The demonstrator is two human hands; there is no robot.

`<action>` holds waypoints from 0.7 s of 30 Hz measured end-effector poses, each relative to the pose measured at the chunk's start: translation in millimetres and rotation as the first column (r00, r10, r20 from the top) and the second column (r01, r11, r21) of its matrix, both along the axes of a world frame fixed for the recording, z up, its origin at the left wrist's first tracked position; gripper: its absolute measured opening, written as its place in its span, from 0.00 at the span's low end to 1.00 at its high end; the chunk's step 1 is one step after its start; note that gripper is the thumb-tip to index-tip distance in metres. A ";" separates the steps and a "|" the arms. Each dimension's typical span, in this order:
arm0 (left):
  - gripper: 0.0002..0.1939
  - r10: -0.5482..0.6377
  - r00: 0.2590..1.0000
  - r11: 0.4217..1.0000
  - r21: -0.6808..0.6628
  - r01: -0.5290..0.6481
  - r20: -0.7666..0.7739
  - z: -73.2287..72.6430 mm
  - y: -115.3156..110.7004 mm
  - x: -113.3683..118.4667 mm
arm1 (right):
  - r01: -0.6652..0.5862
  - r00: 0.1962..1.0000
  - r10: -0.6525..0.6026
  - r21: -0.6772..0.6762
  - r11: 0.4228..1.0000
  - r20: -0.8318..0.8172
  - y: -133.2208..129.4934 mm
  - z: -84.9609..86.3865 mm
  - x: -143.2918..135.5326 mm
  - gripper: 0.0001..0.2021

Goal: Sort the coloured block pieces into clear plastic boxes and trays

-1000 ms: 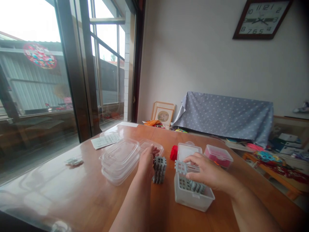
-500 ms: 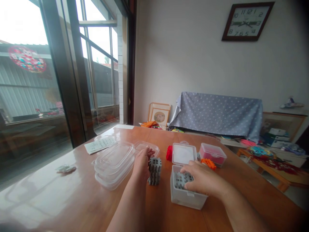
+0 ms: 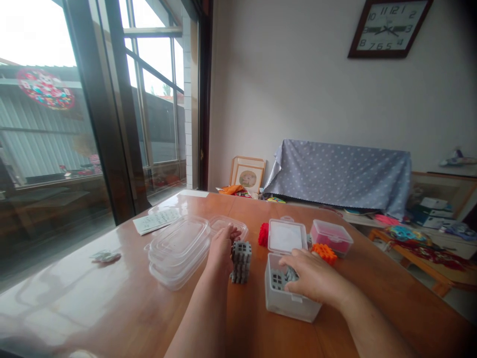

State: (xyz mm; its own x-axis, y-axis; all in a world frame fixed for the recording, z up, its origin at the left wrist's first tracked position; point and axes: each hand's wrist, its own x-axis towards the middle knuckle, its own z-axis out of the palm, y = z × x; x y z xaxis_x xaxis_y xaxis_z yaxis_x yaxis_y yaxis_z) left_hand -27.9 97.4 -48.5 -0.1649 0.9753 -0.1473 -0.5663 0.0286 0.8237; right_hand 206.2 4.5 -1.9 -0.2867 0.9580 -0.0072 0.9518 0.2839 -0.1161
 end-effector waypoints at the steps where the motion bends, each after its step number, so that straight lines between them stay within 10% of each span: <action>1: 0.19 -0.001 1.000 1.000 -0.003 0.001 -0.002 -0.2 0.2 0.0 | -0.002 1.000 0.002 0.011 1.000 -0.009 -0.7 0.5 -0.1 0.20; 21: 0.17 -0.001 1.000 1.000 0.016 0.001 0.028 -2.9 2.3 0.9 | -0.066 0.998 0.066 0.030 0.997 0.011 -0.2 7.4 -5.5 0.12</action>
State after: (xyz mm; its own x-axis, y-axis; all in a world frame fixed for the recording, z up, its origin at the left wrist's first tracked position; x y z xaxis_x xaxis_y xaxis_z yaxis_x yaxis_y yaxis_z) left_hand -27.0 99.7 -51.4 -0.1602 0.9776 -0.1364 -0.5892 0.0162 0.8078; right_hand 200.7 4.3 5.6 -0.3490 0.9369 0.0187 0.9321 0.3491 -0.0969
